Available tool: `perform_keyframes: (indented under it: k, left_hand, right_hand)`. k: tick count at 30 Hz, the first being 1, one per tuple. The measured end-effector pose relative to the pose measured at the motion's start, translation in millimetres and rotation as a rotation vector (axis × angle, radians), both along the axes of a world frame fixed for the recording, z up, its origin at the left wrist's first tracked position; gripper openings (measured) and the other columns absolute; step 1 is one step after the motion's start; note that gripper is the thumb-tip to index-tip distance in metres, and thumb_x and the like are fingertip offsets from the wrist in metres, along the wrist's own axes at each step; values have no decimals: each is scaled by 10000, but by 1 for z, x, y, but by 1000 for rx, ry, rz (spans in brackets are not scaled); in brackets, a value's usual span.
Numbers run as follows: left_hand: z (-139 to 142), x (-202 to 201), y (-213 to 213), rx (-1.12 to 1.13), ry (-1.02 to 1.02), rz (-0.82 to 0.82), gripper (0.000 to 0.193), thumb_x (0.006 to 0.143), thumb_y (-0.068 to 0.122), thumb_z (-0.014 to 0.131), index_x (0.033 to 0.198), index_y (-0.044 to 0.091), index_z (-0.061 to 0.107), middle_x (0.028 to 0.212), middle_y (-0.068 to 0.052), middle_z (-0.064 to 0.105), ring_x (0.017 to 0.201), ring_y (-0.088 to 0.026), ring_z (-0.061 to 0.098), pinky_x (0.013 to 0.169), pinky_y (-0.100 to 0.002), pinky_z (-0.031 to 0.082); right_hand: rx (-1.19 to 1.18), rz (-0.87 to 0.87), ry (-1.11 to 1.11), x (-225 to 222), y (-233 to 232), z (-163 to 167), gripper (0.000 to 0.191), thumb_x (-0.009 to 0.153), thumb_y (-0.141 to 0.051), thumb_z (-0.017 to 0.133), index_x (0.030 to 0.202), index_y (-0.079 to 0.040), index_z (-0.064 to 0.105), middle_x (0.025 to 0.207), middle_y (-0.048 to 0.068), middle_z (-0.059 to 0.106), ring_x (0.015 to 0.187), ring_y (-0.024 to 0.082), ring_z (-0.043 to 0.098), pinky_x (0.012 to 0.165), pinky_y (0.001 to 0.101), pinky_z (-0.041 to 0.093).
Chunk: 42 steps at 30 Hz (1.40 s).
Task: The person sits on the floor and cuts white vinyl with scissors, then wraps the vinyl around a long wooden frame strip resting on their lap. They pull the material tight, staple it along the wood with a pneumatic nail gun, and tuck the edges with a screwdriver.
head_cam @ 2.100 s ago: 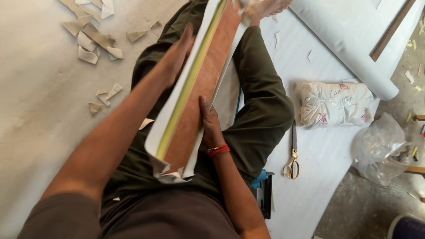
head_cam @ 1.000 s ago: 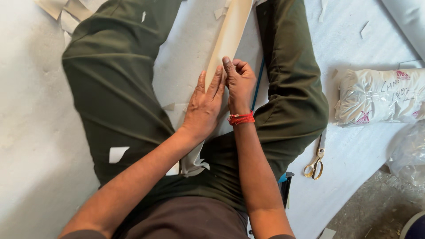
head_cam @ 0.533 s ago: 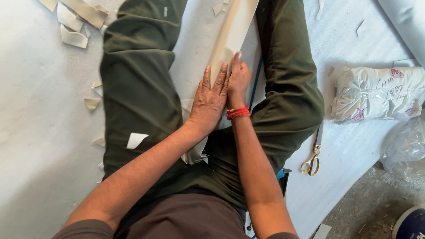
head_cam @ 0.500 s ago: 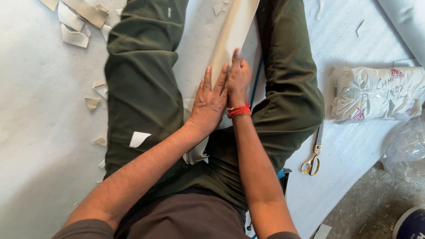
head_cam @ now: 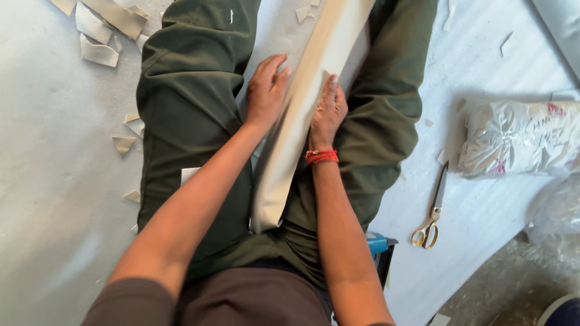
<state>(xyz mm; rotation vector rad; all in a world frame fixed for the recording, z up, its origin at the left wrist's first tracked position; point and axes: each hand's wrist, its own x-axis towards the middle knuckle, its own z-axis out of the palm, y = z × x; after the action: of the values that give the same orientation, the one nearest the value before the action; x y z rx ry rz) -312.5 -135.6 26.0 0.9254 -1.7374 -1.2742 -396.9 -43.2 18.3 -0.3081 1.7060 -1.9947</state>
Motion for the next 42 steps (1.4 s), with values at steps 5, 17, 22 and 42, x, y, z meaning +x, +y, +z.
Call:
perform_keyframes:
  k: [5,17,22,42]
  left_hand:
    - [-17,-41,-14,71,-120,-116,427,1087,418,532,1388,136,643,1362,-76,696,1219,-256,697,1022,-337,553]
    - [-30,-47,4,-115,-287,-345,522,1180,367,406,1667,255,255,1738,-101,278,1310,-244,595,1214,-408,457]
    - [-28,-40,12,-293,-314,-378,577,1175,307,509,1692,302,251,1757,-147,109,1546,-372,437,1237,-467,431]
    - [3,-53,-8,-433,-394,-459,716,1024,193,710,1647,327,384,1709,-222,108,1443,-388,498,1107,-447,517]
  right_hand:
    - [39,-32,-34,-10,-5,-7,426,1084,-407,531,897,-47,659,774,-44,599,687,27,509,593,213,436]
    - [117,-127,91,-14,-6,-18,453,1125,-362,449,878,-20,617,765,-27,584,685,50,474,599,251,420]
    - [111,-171,116,-13,-8,-18,512,1168,-369,369,835,-27,554,754,-3,543,693,85,462,607,292,427]
    - [56,17,-171,-43,2,-25,478,1151,-346,407,1123,68,645,976,69,654,881,159,584,780,321,515]
